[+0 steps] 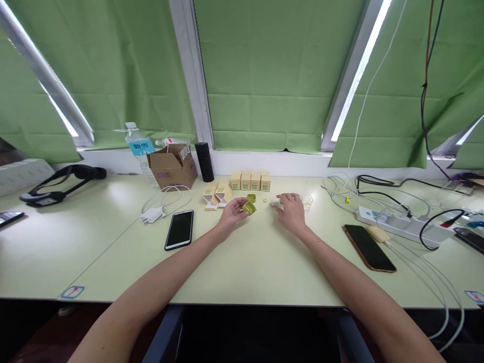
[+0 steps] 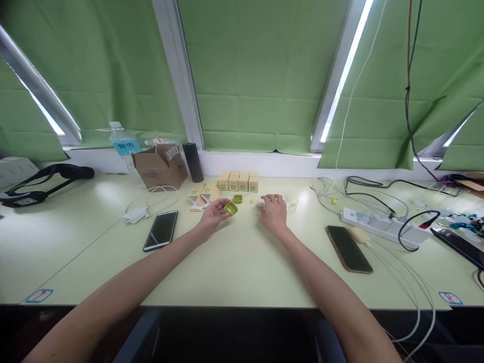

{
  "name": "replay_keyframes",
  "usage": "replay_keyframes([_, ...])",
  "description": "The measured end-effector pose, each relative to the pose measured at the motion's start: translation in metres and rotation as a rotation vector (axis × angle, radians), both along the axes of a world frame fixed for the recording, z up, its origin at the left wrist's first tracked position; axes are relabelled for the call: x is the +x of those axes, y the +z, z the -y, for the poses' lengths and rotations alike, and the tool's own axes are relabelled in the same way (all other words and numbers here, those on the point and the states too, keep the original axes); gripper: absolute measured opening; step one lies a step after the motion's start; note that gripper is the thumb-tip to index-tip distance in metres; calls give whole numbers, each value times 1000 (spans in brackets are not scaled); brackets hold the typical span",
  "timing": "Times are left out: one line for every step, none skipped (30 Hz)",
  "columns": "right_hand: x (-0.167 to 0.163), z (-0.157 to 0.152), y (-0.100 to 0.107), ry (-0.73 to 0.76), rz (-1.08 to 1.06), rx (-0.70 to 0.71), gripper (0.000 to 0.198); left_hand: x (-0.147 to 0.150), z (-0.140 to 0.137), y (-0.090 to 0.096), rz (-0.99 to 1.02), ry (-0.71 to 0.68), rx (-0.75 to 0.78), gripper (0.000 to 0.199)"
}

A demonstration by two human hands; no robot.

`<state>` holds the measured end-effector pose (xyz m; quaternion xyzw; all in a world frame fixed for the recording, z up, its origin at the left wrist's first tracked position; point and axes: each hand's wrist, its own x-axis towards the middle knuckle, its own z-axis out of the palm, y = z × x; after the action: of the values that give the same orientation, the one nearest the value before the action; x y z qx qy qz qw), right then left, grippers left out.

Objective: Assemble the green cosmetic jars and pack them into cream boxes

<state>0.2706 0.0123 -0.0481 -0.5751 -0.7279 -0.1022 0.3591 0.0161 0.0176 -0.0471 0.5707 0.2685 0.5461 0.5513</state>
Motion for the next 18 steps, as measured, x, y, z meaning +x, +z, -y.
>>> replay_keyframes([3,-5,0,-29,35,-22,37,0,0,0,8,2,0,60])
replay_keyframes([5,-9,0,-46,77,-44,37,0,-1,-1,15,0,1,61])
replay_keyframes([6,-12,0,-54,125,-64,38,0,-1,-1,21,-4,5,60])
replay_keyframes([6,-15,1,-56,174,-85,39,0,-1,-1,27,-9,11,60])
replay_keyframes([5,-18,2,-57,218,-106,40,0,0,-1,30,-14,16,59])
replay_keyframes([3,-21,3,-58,250,-126,39,0,0,-1,31,-18,21,59])
replay_keyframes([1,-24,5,-61,268,-143,37,0,1,-1,29,-22,25,58])
replay_keyframes([-1,-26,6,-64,273,-156,33,0,1,-1,27,-25,29,57])
replay_keyframes([-3,-28,8,-66,268,-164,30,-1,2,-1,25,-27,31,56])
replay_keyframes([-5,-29,9,-64,259,-168,28,-1,3,0,22,-29,34,56])
replay_keyframes([-6,-30,11,-60,249,-167,26,-1,3,0,20,-29,36,55])
replay_keyframes([-8,-30,12,-56,240,-165,26,0,4,1,17,-27,38,55])
replay_keyframes([-9,-29,13,-57,238,-162,26,0,4,1,13,-24,38,55])
replay_keyframes([-11,-28,15,-61,221,-158,26,0,5,2,8,-17,38,55])
replay_keyframes([-13,-26,16,-58,169,-152,25,1,5,2,2,-8,39,55])
replay_keyframes([-16,-23,16,-43,71,-146,23,1,5,2,-6,5,42,55])
replay_keyframes([-19,-19,17,-10,-76,-141,22,2,6,3,-14,20,48,54])
replay_keyframes([-22,-15,16,45,-268,-140,22,3,6,3,-24,34,59,54])
